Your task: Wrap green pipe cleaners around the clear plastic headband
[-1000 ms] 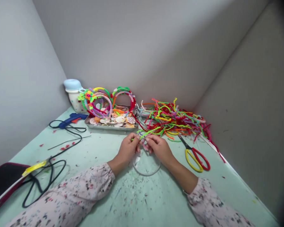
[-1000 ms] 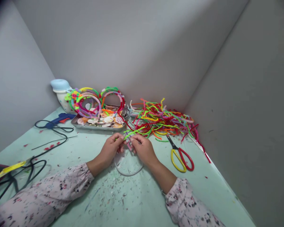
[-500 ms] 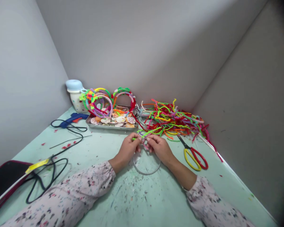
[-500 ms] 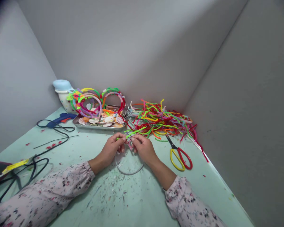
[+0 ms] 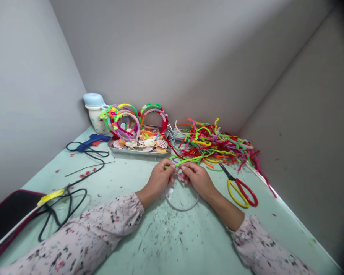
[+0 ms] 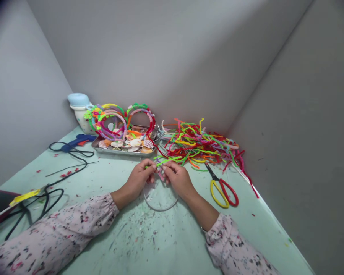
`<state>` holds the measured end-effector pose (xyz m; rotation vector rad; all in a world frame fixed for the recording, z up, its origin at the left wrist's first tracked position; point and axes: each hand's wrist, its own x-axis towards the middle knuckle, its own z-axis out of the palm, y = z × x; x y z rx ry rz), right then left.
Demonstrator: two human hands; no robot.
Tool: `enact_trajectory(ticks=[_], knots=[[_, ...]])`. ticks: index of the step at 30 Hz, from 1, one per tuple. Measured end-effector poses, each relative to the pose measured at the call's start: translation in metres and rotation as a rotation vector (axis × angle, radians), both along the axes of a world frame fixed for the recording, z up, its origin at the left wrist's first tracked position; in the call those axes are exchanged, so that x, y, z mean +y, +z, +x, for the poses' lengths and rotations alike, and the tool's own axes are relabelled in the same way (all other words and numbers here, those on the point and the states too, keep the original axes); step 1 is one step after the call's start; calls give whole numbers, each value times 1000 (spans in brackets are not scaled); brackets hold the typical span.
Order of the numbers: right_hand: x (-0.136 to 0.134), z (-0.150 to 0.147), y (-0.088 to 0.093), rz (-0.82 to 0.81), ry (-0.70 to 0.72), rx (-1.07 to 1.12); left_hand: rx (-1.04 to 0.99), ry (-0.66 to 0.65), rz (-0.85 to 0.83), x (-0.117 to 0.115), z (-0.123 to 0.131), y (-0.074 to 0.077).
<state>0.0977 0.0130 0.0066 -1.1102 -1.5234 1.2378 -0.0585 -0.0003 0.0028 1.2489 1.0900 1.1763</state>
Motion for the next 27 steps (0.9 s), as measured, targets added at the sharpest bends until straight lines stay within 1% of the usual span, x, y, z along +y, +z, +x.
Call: enact_trajectory(ticks=[9,16,21,27], knots=[[1,1,0,5,-10,-14,-14,-6,-6,0,1,3],[0,1,0,28,-11,-30,16,10,3,0,1,4],[1,1,0,35,-20,-36,-5,0,-9,-1,1,5],[3,1,-2,-4,-17,6,-55,-22,-24,-2,1,5]])
